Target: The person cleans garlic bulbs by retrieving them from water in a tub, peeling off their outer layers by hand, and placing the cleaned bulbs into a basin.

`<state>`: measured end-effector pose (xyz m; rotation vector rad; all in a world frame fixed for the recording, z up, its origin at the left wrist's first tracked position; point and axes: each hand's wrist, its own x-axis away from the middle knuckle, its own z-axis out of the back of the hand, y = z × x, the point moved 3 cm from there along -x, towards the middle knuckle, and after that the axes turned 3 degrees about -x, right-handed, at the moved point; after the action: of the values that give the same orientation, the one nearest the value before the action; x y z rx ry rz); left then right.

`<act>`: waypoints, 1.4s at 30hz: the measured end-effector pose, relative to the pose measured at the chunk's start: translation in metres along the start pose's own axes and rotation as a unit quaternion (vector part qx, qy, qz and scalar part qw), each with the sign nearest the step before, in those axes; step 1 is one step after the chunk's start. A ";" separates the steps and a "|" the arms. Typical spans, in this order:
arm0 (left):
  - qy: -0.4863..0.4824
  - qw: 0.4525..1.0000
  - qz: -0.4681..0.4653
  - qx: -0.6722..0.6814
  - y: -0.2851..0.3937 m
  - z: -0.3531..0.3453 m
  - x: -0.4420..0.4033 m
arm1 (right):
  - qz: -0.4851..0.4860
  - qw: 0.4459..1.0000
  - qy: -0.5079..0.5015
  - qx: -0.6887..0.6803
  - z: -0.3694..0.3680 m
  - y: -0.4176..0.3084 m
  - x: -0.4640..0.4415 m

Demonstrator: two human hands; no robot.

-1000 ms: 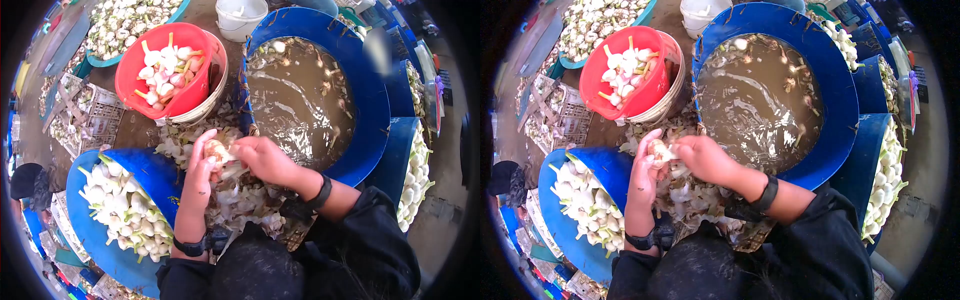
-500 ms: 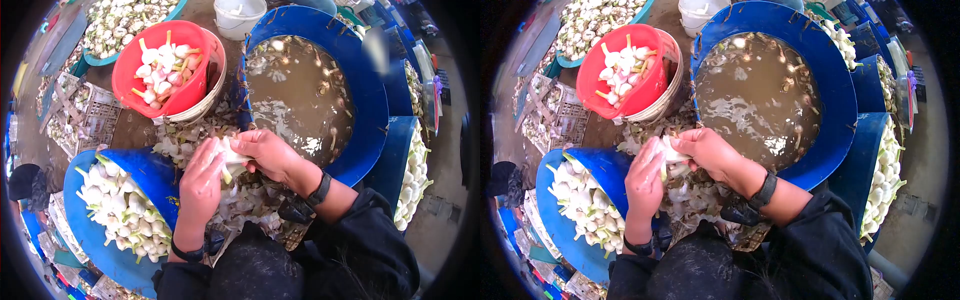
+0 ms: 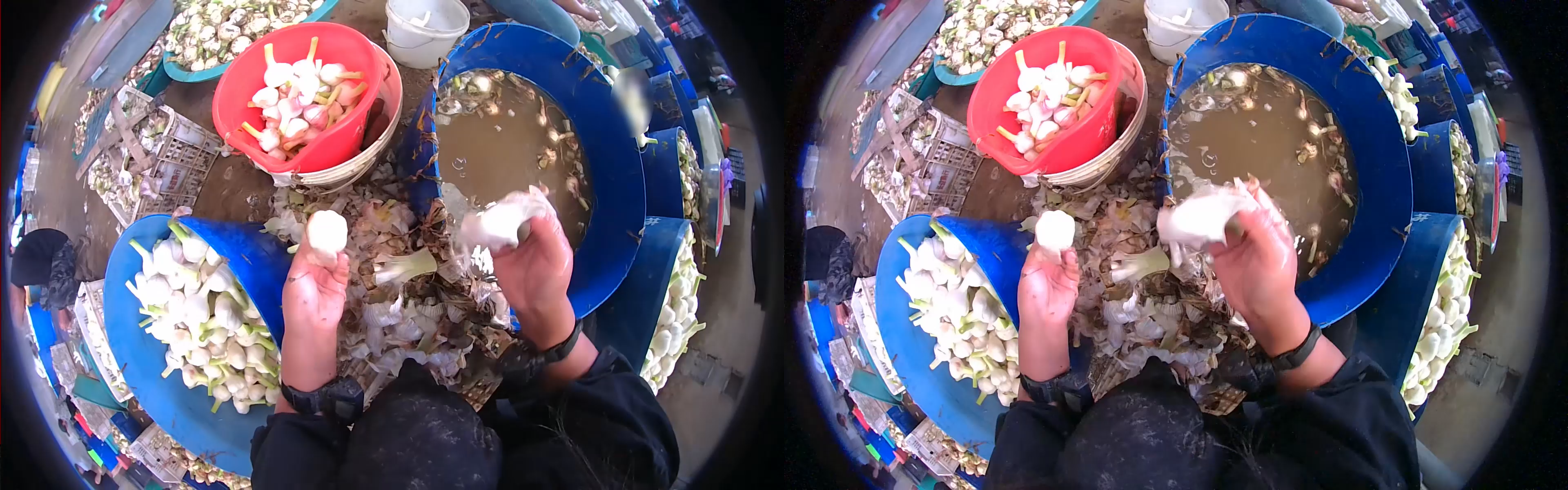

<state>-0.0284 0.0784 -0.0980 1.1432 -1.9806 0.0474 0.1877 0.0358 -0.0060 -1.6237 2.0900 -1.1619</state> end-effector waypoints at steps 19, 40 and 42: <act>0.070 0.609 -0.579 -0.537 -0.002 -0.030 0.047 | 0.019 0.773 -0.181 0.608 -0.032 0.053 -0.021; 0.013 0.398 -0.687 -0.608 0.009 -0.035 0.050 | 0.032 0.832 -0.182 0.523 -0.052 0.055 -0.023; -0.014 0.334 -0.713 -0.616 0.008 -0.036 0.050 | 0.051 0.805 -0.183 0.562 -0.057 0.054 -0.026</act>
<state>-0.0230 0.0623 -0.0376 1.1493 0.1083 -1.9568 0.1228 0.0868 -0.0144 -0.9763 0.8440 -1.4474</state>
